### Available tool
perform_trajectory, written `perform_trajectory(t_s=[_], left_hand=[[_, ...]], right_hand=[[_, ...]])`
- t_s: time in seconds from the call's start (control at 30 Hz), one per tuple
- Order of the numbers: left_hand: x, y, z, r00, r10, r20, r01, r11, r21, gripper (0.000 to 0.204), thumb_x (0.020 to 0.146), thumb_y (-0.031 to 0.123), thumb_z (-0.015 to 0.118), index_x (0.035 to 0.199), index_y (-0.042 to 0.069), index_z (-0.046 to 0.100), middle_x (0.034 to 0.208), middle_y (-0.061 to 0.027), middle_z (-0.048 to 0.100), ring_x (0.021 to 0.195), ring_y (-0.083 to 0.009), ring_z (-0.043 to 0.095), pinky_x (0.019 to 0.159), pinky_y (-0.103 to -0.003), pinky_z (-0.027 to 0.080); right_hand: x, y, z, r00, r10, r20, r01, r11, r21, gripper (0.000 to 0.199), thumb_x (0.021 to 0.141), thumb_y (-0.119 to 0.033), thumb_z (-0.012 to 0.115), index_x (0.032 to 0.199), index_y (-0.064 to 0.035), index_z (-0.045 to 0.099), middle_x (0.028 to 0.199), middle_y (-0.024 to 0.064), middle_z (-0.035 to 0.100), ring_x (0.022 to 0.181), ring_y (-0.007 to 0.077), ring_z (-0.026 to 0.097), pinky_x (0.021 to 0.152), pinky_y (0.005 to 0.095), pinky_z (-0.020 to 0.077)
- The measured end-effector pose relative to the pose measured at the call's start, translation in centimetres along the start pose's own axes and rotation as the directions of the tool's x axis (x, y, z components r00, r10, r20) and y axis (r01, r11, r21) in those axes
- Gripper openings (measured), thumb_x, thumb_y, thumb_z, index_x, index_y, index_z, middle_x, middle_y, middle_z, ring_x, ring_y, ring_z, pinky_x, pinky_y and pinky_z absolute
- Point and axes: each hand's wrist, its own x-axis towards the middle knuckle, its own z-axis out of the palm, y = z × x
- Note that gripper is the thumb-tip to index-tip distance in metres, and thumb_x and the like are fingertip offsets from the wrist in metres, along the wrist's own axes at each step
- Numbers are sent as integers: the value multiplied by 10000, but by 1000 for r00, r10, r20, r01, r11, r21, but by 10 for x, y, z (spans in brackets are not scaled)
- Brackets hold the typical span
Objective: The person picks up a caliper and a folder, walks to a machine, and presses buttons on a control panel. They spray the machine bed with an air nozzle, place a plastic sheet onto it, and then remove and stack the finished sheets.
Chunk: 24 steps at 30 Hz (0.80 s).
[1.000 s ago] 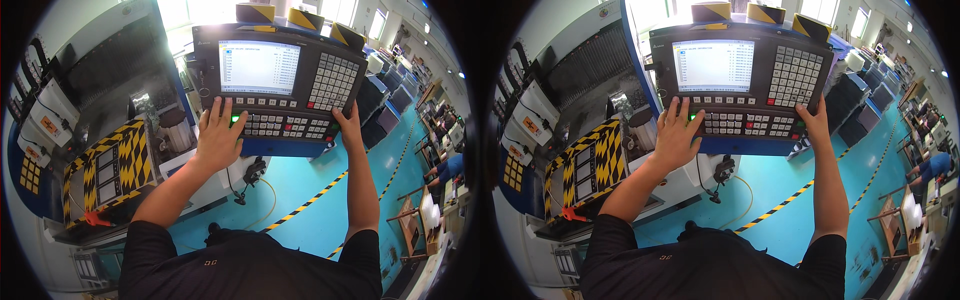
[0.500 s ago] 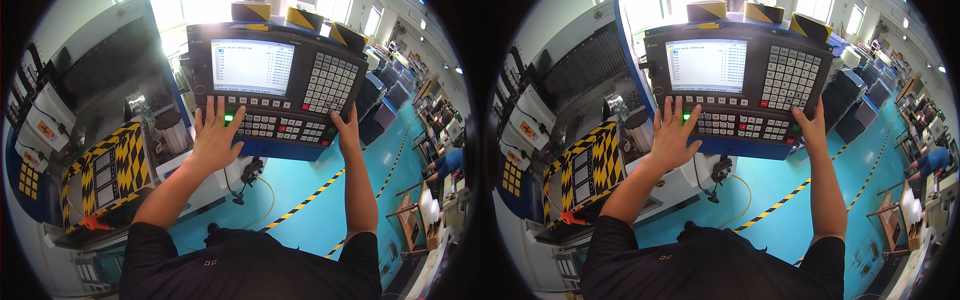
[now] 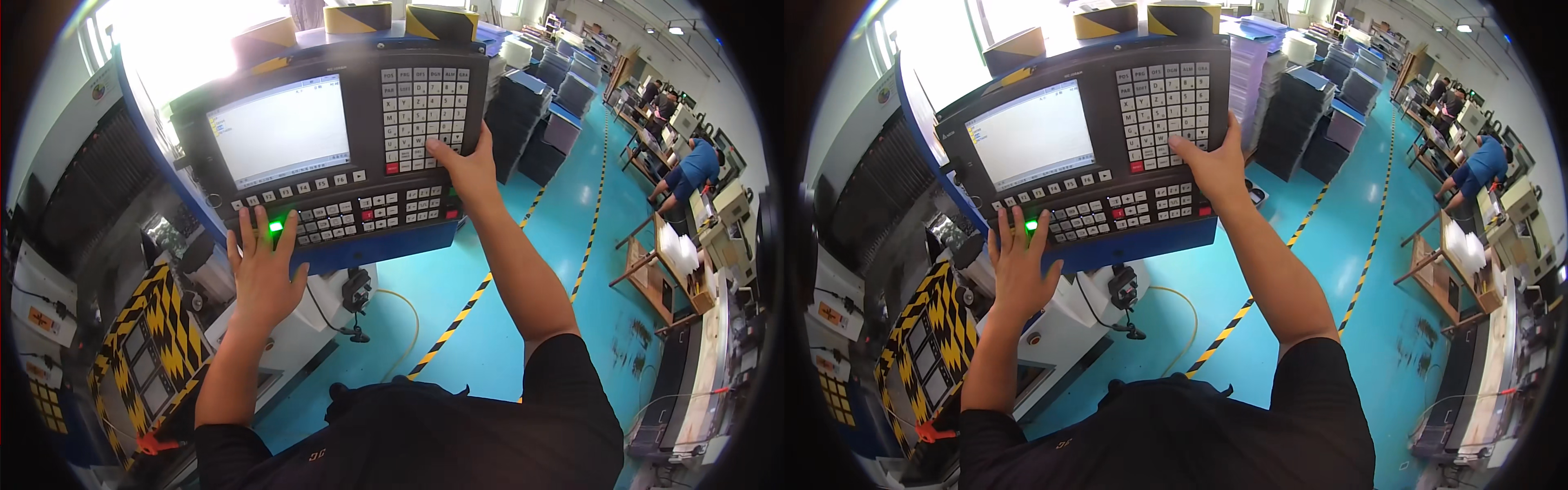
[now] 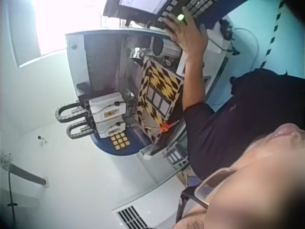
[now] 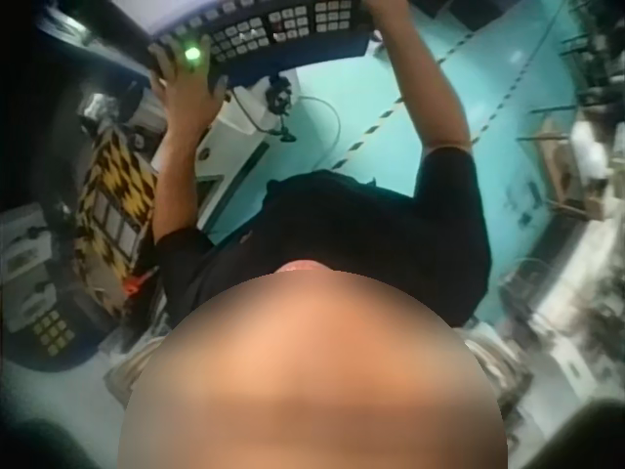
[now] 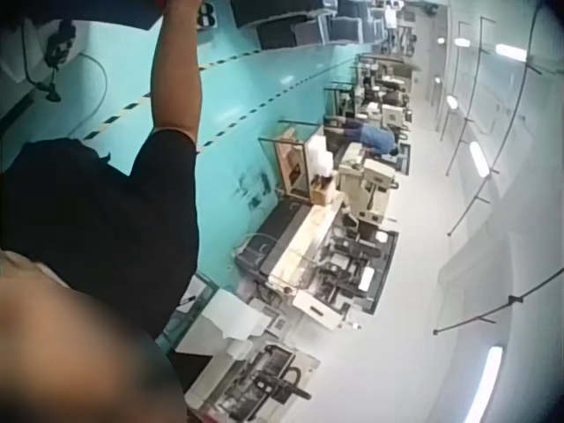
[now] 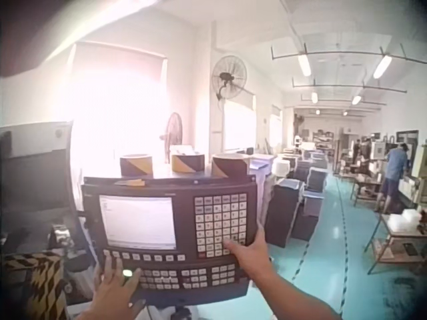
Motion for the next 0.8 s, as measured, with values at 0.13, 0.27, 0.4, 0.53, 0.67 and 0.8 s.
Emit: perform_trajectory(t_s=[0.13, 0.27, 0.4, 0.53, 0.67, 0.8], left_hand=[[1, 2, 1, 1000, -18, 14, 18, 999, 36, 797, 805, 282, 724, 1510, 199, 360, 1520, -312, 290, 1471, -457, 136, 1149, -617, 127], [2, 0, 1, 999, 13, -35, -12, 1000, 24, 794, 794, 305, 726, 1500, 223, 373, 1511, -306, 308, 1454, -467, 170, 1144, -616, 148], [0, -4, 2, 997, 29, -75, -29, 1000, 8, 780, 794, 319, 730, 1488, 224, 387, 1496, -289, 336, 1454, -452, 174, 1141, -617, 153], [-1, -6, 4, 996, 32, -81, -32, 999, 8, 778, 796, 323, 733, 1487, 224, 390, 1495, -284, 341, 1454, -447, 183, 1141, -614, 153], [-2, -7, 5, 996, 28, -81, -27, 1000, 10, 778, 798, 326, 732, 1488, 222, 388, 1497, -286, 338, 1454, -446, 188, 1142, -611, 151], [-2, -5, 2, 997, 26, -77, -26, 1000, 8, 772, 807, 336, 726, 1489, 217, 385, 1503, -290, 329, 1455, -447, 185, 1145, -608, 148]], right_hand=[[2, 3, -9, 998, 27, 63, -37, 986, 160, 918, 805, -231, 795, 1486, 19, 231, 1296, 190, 554, 1164, 238, 569, 983, 353, 469], [1, 4, -10, 999, -24, 34, 21, 996, 89, 854, 841, -252, 781, 1472, 22, 276, 1245, 172, 584, 1115, 227, 590, 960, 341, 479], [0, 2, -4, 999, -16, 33, 11, 990, 143, 781, 876, -228, 748, 1466, 13, 296, 1286, 171, 562, 1150, 234, 577, 978, 351, 474], [-1, 1, -15, 992, 29, 125, -46, 990, 134, 799, 883, -205, 732, 1500, -8, 263, 1330, 162, 541, 1216, 241, 544, 1034, 364, 436], [-2, 8, -34, 962, 13, 271, -56, 987, 150, 896, 869, -147, 722, 1560, -52, 160, 1401, 146, 504, 1299, 245, 488, 1093, 372, 375], [-2, 16, -41, 957, -43, 286, 11, 994, 113, 887, 871, -142, 720, 1559, -49, 168, 1416, 148, 492, 1306, 246, 482, 1100, 372, 367]])
